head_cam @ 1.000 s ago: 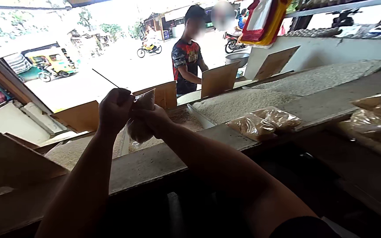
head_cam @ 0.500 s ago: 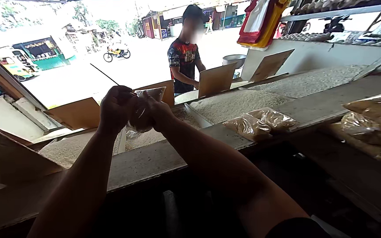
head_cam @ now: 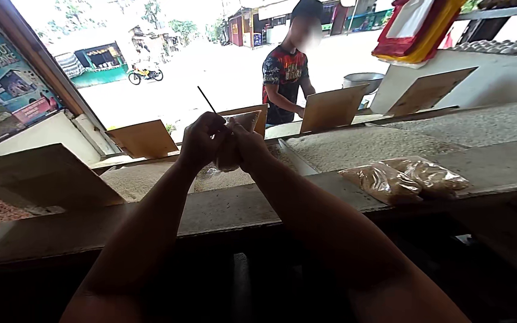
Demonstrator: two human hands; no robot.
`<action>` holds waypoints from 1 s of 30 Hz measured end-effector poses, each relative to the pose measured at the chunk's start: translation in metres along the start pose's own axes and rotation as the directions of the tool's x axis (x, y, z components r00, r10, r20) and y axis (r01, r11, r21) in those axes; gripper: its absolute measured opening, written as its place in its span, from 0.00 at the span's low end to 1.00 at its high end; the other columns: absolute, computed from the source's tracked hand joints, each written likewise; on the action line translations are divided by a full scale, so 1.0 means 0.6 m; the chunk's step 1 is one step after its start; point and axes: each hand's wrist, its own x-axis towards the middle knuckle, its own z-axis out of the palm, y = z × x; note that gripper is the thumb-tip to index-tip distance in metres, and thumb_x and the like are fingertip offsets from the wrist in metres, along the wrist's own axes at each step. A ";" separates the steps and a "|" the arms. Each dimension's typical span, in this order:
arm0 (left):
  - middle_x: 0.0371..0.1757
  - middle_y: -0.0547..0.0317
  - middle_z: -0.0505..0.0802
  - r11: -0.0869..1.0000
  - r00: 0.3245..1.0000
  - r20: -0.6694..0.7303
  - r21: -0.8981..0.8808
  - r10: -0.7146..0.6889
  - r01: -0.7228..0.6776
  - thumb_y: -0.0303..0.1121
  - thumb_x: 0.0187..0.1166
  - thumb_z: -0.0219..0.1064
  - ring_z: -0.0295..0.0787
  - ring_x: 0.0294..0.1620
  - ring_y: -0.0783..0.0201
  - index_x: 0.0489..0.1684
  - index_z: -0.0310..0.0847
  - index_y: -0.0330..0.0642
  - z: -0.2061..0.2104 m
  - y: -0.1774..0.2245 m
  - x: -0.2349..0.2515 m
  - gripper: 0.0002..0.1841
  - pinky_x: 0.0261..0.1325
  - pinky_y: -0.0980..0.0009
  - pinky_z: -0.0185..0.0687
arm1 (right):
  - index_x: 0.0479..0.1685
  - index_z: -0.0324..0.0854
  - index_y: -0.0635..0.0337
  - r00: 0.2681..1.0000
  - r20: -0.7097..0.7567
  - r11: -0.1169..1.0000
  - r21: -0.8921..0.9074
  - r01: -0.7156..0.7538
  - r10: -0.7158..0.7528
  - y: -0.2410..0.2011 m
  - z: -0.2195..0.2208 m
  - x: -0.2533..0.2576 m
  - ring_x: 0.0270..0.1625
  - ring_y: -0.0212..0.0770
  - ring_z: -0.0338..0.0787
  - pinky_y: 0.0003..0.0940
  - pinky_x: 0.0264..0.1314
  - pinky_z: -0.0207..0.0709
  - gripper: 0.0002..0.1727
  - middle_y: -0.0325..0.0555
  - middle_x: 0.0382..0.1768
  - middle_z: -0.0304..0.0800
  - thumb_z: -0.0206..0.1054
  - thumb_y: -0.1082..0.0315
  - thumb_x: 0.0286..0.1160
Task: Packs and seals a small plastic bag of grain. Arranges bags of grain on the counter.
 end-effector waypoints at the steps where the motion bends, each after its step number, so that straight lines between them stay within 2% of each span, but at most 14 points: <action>1: 0.44 0.55 0.95 1.000 1.000 0.007 -0.011 -0.008 0.008 0.26 0.73 0.75 0.94 0.44 0.71 0.49 0.83 0.33 0.000 0.000 0.001 0.12 0.53 0.71 0.93 | 0.57 0.82 0.61 1.000 -0.004 1.000 -0.004 -0.005 0.005 0.000 0.000 0.000 0.47 0.48 0.92 0.52 0.51 0.86 0.30 0.54 0.44 0.91 0.67 0.40 0.80; 12: 0.42 0.60 0.98 0.990 0.989 0.072 0.066 -0.133 0.128 0.28 0.72 0.77 0.95 0.42 0.75 0.53 0.86 0.37 -0.007 0.011 0.003 0.14 0.52 0.75 0.92 | 0.60 0.81 0.60 0.999 -0.023 0.999 -0.019 -0.027 0.026 0.000 0.002 -0.002 0.50 0.48 0.91 0.51 0.54 0.85 0.29 0.54 0.47 0.90 0.66 0.41 0.80; 18: 0.43 0.58 0.98 0.981 0.978 0.100 0.076 -0.184 0.176 0.27 0.73 0.76 0.96 0.42 0.73 0.61 0.85 0.38 -0.008 0.019 0.004 0.18 0.52 0.73 0.92 | 0.63 0.80 0.61 0.999 -0.024 0.999 -0.013 -0.039 0.039 0.003 0.002 0.001 0.51 0.49 0.92 0.52 0.54 0.86 0.31 0.55 0.48 0.90 0.66 0.41 0.80; 23: 0.44 0.57 0.96 0.950 0.965 0.003 -0.175 -0.263 0.260 0.24 0.75 0.73 0.94 0.41 0.71 0.71 0.75 0.35 -0.002 0.023 0.005 0.24 0.50 0.73 0.90 | 0.63 0.80 0.63 0.995 0.008 0.990 0.090 -0.105 0.104 0.001 -0.002 0.003 0.53 0.49 0.91 0.51 0.56 0.86 0.31 0.55 0.51 0.90 0.62 0.41 0.84; 26: 0.43 0.56 0.94 0.923 0.968 0.045 -0.294 -0.248 0.250 0.23 0.75 0.72 0.93 0.42 0.68 0.72 0.72 0.35 -0.007 0.025 0.007 0.25 0.51 0.70 0.90 | 0.62 0.80 0.64 0.994 -0.008 0.984 0.147 -0.103 0.106 -0.002 -0.006 0.009 0.51 0.50 0.93 0.52 0.55 0.88 0.29 0.56 0.49 0.91 0.72 0.47 0.77; 28: 0.45 0.54 0.94 0.925 0.967 0.131 -0.287 -0.220 0.250 0.22 0.74 0.73 0.94 0.47 0.66 0.74 0.71 0.35 -0.014 0.023 0.008 0.27 0.55 0.68 0.91 | 0.61 0.80 0.65 0.995 -0.017 0.976 0.198 -0.088 0.094 -0.002 -0.007 0.016 0.47 0.50 0.93 0.51 0.50 0.89 0.26 0.57 0.46 0.91 0.77 0.55 0.73; 30: 0.46 0.54 0.95 0.927 0.956 0.195 -0.264 -0.218 0.265 0.22 0.74 0.73 0.94 0.50 0.66 0.73 0.71 0.36 -0.019 0.025 0.008 0.27 0.57 0.68 0.91 | 0.60 0.81 0.65 0.995 -0.045 0.973 0.214 -0.083 0.094 -0.007 -0.011 0.016 0.48 0.51 0.93 0.51 0.51 0.88 0.24 0.57 0.47 0.91 0.77 0.60 0.72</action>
